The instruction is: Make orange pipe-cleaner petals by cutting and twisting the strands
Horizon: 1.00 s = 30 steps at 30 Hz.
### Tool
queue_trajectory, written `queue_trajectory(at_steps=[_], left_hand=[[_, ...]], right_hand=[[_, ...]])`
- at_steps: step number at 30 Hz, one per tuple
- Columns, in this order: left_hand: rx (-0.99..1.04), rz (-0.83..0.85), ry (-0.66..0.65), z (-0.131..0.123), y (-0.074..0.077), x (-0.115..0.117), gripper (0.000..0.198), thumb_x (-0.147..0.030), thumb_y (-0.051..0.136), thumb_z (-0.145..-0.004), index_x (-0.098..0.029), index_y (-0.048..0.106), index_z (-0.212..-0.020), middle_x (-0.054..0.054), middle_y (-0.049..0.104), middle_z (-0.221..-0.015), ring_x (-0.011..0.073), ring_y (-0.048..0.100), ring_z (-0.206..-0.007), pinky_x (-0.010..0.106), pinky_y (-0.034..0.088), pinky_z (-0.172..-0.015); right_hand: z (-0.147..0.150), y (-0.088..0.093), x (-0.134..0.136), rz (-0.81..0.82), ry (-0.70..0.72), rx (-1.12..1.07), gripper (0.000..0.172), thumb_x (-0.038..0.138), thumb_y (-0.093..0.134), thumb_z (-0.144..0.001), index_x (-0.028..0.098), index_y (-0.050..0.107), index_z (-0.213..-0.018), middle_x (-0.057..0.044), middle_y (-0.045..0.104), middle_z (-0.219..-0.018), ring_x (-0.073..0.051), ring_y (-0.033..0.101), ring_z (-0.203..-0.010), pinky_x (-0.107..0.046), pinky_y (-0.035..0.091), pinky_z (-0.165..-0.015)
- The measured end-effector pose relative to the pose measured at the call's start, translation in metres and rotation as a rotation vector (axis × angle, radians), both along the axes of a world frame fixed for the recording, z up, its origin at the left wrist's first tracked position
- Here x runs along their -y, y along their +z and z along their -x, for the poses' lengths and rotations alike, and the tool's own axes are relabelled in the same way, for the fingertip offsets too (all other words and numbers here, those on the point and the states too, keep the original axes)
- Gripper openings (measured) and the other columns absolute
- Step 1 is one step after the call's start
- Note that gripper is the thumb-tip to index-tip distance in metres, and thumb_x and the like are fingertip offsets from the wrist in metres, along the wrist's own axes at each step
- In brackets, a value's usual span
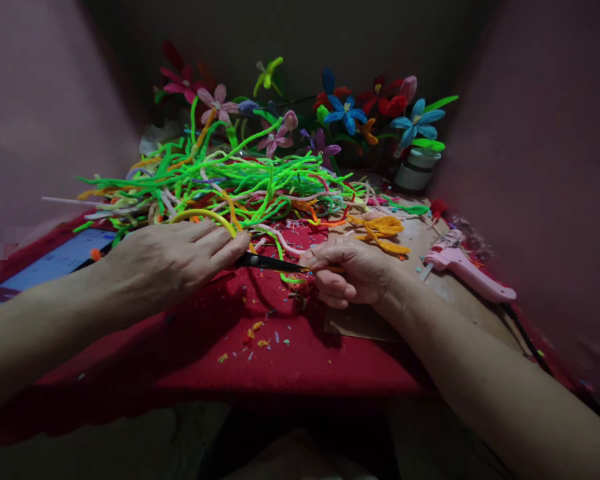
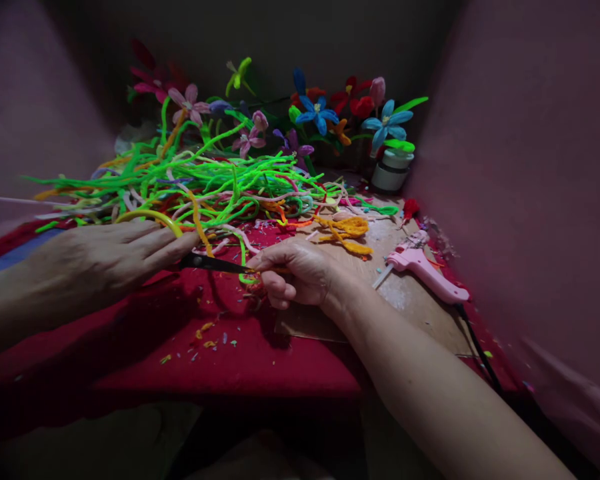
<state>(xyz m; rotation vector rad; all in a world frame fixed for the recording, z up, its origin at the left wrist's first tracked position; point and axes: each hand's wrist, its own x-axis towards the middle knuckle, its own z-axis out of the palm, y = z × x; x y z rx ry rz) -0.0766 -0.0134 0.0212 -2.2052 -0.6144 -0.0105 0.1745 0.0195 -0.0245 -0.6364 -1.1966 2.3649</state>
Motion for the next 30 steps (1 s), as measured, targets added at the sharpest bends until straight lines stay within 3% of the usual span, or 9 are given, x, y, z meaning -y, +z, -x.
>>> queue_trajectory(at_steps=[11,30], left_hand=[[-0.014,-0.021,-0.02,-0.0082,0.007,0.0047,0.042,0.0,0.022,-0.087,-0.007,0.058,-0.107,0.006,0.059,-0.07,0.0205,0.05,-0.064,0.031,0.038,-0.061],[-0.007,-0.036,-0.049,-0.0046,0.0077,0.0053,0.042,0.0,0.02,-0.086,-0.007,0.057,-0.106,0.008,0.065,-0.074,0.0213,0.059,-0.066,0.031,0.045,-0.058]], right_hand=[[-0.0009,-0.001,-0.0003,0.007,0.023,-0.018,0.012,0.014,0.044,-0.076,0.014,0.051,-0.066,0.006,0.045,-0.031,-0.007,0.029,-0.024,-0.02,0.034,-0.03],[-0.0024,0.0031,-0.0007,0.052,0.007,-0.001,0.013,0.012,0.046,-0.076,0.015,0.051,-0.064,0.007,0.042,-0.031,-0.006,0.026,-0.024,-0.018,0.032,-0.03]])
